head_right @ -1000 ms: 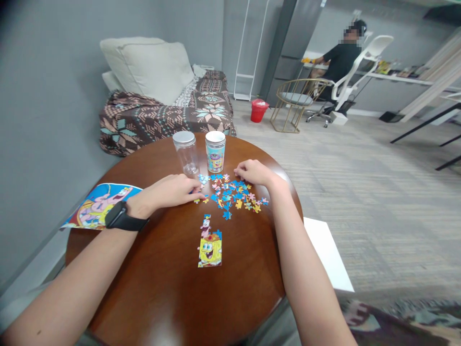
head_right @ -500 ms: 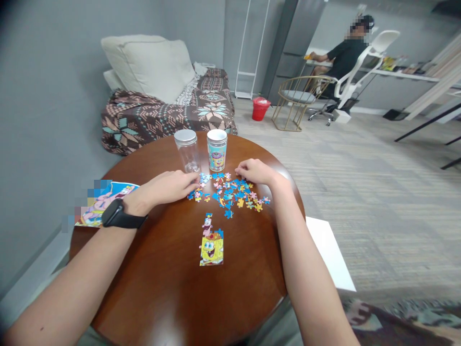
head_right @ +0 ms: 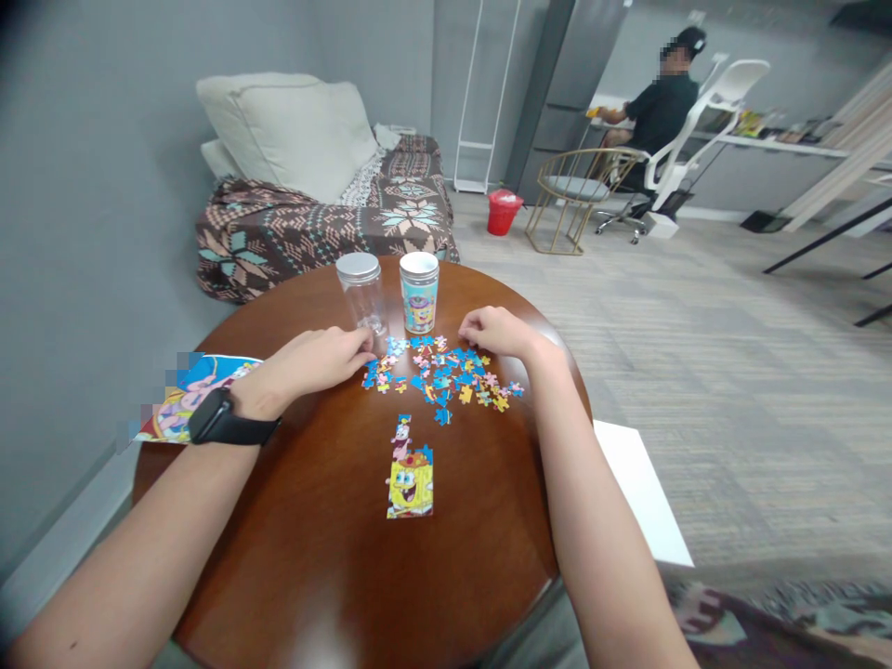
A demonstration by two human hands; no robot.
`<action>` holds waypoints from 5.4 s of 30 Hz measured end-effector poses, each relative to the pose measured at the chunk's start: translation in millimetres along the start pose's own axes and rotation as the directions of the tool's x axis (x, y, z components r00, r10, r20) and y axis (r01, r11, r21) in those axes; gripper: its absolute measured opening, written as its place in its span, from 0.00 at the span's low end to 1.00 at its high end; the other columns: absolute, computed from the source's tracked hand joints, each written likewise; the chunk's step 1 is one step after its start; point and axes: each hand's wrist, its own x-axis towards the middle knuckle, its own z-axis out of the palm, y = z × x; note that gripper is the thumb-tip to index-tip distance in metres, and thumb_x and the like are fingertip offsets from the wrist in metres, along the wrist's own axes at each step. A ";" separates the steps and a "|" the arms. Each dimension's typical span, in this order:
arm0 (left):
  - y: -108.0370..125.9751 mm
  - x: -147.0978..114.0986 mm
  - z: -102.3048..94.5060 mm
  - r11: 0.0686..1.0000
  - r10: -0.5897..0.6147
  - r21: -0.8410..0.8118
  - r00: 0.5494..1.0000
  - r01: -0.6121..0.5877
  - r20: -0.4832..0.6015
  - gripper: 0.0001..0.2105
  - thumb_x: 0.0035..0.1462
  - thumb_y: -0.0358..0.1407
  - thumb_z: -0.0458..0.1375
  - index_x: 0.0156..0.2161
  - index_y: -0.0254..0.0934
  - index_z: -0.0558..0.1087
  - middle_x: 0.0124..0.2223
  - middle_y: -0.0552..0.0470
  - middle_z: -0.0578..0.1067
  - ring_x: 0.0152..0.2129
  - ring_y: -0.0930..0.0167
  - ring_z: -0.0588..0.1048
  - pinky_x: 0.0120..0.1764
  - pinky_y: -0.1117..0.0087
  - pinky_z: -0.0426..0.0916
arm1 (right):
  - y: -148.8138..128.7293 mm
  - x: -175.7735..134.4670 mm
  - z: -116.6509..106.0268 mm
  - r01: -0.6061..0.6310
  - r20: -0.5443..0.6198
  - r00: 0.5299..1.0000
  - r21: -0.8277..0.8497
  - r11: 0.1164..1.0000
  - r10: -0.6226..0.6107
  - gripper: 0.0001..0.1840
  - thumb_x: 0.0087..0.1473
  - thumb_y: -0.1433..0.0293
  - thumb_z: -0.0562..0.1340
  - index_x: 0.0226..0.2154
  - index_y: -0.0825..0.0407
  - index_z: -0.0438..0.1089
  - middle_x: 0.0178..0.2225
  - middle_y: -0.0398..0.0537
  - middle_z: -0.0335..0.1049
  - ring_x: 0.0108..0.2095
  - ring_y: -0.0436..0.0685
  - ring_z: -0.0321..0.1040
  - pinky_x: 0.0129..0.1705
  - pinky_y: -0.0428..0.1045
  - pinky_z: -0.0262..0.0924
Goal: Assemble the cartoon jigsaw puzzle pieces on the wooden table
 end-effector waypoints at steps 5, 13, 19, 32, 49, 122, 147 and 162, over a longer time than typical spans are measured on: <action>-1.8 0.3 1.0 1.000 0.008 -0.023 1.000 -0.008 0.013 0.16 0.61 0.38 0.41 0.42 0.37 0.69 0.42 0.40 0.76 0.38 0.60 0.76 0.38 0.62 0.68 | -6.8 2.7 2.6 0.151 -0.158 0.976 0.010 0.988 -0.148 0.09 0.51 0.69 0.59 0.31 0.54 0.73 0.29 0.45 0.75 0.29 0.50 0.69 0.33 0.44 0.59; -4.0 1.5 3.8 1.000 0.019 -0.010 0.999 -0.019 -0.028 0.17 0.62 0.38 0.41 0.45 0.36 0.69 0.41 0.40 0.77 0.36 0.61 0.77 0.37 0.64 0.68 | -17.3 2.8 6.5 0.195 -0.193 0.964 0.035 0.980 -0.185 0.09 0.50 0.70 0.59 0.31 0.54 0.74 0.27 0.45 0.73 0.27 0.49 0.66 0.32 0.44 0.57; -6.7 2.3 7.0 0.999 0.029 -0.034 0.998 -0.031 -0.063 0.19 0.62 0.38 0.40 0.54 0.45 0.66 0.45 0.46 0.77 0.39 0.62 0.76 0.40 0.63 0.67 | -26.0 10.3 20.2 0.265 -0.113 0.958 -0.006 0.964 -0.264 0.14 0.51 0.72 0.58 0.40 0.55 0.74 0.25 0.43 0.69 0.25 0.47 0.61 0.31 0.44 0.54; -11.8 4.7 5.2 0.995 0.068 -0.074 0.995 -0.073 -0.073 0.15 0.61 0.43 0.45 0.45 0.42 0.71 0.39 0.48 0.78 0.35 0.65 0.76 0.35 0.69 0.65 | -26.3 8.7 18.1 0.262 -0.068 0.962 -0.025 0.965 -0.263 0.11 0.53 0.70 0.57 0.33 0.55 0.74 0.22 0.42 0.66 0.24 0.47 0.60 0.31 0.44 0.52; -2.2 1.9 1.1 0.880 0.360 -0.339 0.933 -0.332 0.019 0.13 0.49 0.48 0.60 0.31 0.39 0.75 0.28 0.56 0.75 0.24 0.74 0.71 0.25 0.74 0.57 | -16.7 9.3 14.4 0.236 -0.046 0.971 -0.028 0.971 -0.237 0.12 0.54 0.67 0.55 0.32 0.53 0.74 0.28 0.44 0.72 0.27 0.49 0.64 0.32 0.45 0.55; 22.5 1.3 11.8 0.945 0.320 -0.021 0.934 -0.327 -0.158 0.20 0.64 0.39 0.42 0.59 0.47 0.60 0.35 0.49 0.78 0.28 0.67 0.77 0.31 0.70 0.66 | -2.0 1.3 2.4 0.070 0.091 0.994 -0.029 0.997 -0.067 0.09 0.52 0.69 0.57 0.33 0.53 0.73 0.32 0.45 0.75 0.30 0.50 0.68 0.33 0.43 0.58; 11.3 5.4 8.3 0.962 0.271 -0.003 0.954 -0.274 -0.125 0.15 0.62 0.39 0.44 0.38 0.41 0.73 0.29 0.48 0.76 0.27 0.66 0.75 0.32 0.68 0.65 | 3.2 -4.2 -4.9 -0.101 -0.030 0.994 -0.015 0.995 0.101 0.08 0.52 0.67 0.60 0.28 0.53 0.72 0.26 0.45 0.75 0.25 0.49 0.69 0.28 0.43 0.60; -7.2 7.1 5.4 0.979 0.161 -0.124 0.987 -0.163 -0.029 0.19 0.51 0.53 0.56 0.43 0.46 0.73 0.33 0.52 0.77 0.32 0.65 0.76 0.34 0.70 0.64 | 4.9 -4.2 -3.5 -0.112 0.102 0.988 -0.034 0.993 0.115 0.11 0.44 0.73 0.64 0.35 0.55 0.72 0.30 0.44 0.74 0.26 0.48 0.67 0.29 0.42 0.59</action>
